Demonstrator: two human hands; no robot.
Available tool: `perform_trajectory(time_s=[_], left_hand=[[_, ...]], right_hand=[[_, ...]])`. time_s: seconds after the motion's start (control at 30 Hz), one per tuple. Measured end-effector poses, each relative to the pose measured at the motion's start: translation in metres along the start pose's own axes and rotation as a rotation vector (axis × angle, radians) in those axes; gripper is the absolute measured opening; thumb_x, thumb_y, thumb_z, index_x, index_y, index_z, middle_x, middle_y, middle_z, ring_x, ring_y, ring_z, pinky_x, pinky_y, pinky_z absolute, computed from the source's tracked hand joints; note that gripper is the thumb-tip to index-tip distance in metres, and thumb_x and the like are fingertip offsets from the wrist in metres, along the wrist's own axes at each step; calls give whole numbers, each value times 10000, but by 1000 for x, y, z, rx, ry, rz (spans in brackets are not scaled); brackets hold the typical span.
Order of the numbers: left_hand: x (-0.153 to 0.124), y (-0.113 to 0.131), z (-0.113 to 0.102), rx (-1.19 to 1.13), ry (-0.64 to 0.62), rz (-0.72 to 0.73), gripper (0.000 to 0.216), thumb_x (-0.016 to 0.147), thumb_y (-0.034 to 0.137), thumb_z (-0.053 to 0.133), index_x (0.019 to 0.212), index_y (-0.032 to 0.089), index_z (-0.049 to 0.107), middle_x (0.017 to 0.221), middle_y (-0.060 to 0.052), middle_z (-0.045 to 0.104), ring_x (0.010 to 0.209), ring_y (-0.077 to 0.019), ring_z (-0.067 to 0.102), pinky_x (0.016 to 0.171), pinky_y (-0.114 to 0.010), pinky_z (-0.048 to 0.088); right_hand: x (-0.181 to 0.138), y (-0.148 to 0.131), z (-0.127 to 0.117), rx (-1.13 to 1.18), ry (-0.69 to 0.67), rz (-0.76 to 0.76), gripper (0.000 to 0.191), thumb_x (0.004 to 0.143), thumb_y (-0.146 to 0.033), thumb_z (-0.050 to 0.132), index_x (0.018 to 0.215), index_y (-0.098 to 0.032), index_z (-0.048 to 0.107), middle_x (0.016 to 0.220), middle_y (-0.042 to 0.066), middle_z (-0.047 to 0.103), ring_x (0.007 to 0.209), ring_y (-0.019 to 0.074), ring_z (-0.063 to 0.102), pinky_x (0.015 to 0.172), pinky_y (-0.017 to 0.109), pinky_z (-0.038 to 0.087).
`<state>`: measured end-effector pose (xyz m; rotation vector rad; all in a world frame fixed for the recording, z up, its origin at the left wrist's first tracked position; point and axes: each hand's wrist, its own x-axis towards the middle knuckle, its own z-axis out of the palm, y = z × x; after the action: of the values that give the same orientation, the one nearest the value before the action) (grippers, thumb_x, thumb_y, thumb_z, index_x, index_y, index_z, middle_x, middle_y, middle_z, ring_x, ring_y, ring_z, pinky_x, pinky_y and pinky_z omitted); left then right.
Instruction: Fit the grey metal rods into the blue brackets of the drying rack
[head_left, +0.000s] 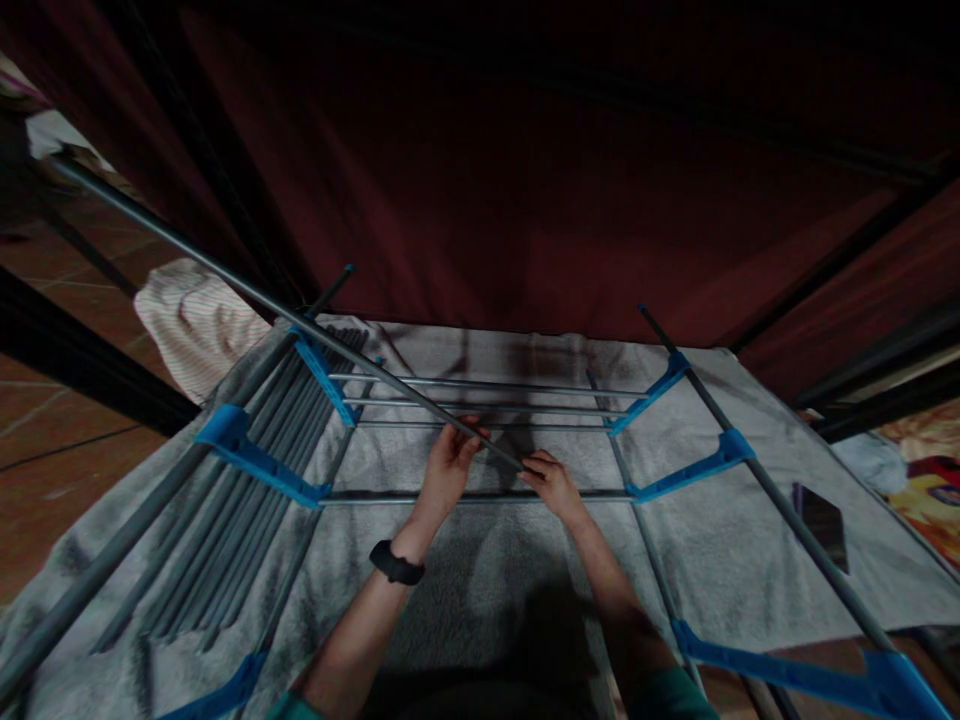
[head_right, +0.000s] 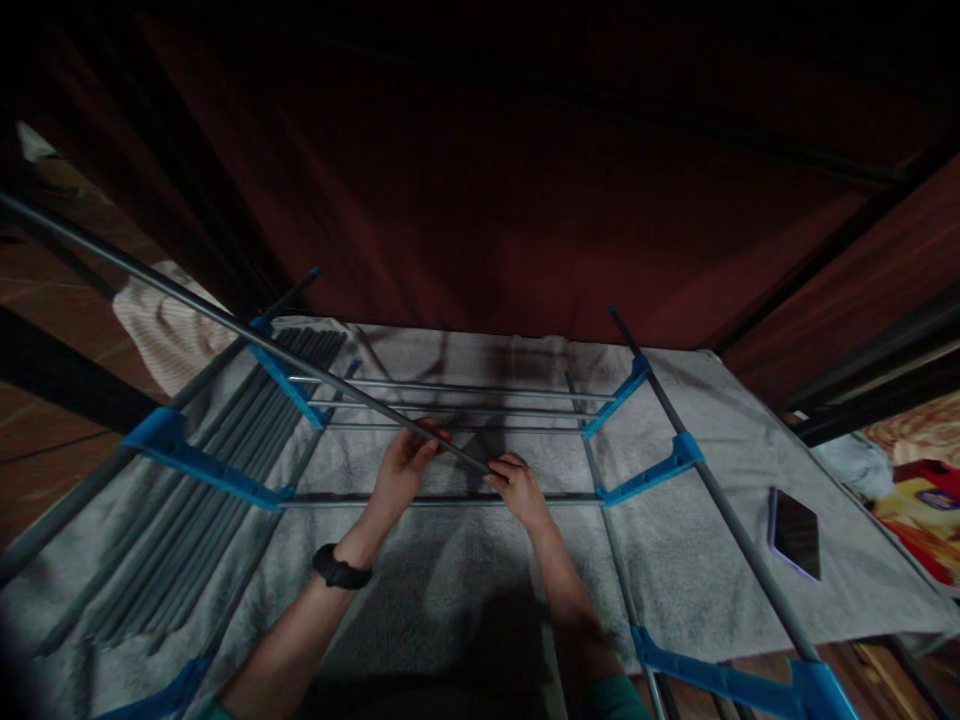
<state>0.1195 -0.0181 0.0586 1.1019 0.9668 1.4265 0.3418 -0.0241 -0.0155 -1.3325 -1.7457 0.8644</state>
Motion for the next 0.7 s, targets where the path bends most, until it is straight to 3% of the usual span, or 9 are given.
perform_trajectory(time_s=[0.33, 0.5, 0.7], left_hand=[[-11, -28, 18, 116, -74, 40, 308, 889, 346, 593, 1155, 210, 520, 940, -44, 675, 918, -184, 651, 886, -360, 497], [-7, -19, 10, 165, -49, 77, 299, 894, 334, 569, 1167, 223, 521, 881, -13, 637, 859, -170, 624, 853, -332, 480], [-1, -2, -10, 307, -8, 138, 282, 887, 304, 531, 1152, 219, 574, 835, -3, 616, 815, -175, 603, 833, -332, 463]], right_hand=[[1, -5, 5, -41, -55, -19, 95, 831, -284, 671, 840, -266, 764, 841, 24, 651, 834, 186, 606, 737, 298, 469], [0, -11, 4, 4, -34, 35, 237, 844, -402, 676, 1031, -283, 760, 971, 43, 696, 919, 205, 641, 793, 316, 490], [-2, -12, 3, 66, 11, 60, 252, 863, -426, 639, 1030, -285, 765, 977, 46, 718, 905, 199, 655, 786, 313, 507]])
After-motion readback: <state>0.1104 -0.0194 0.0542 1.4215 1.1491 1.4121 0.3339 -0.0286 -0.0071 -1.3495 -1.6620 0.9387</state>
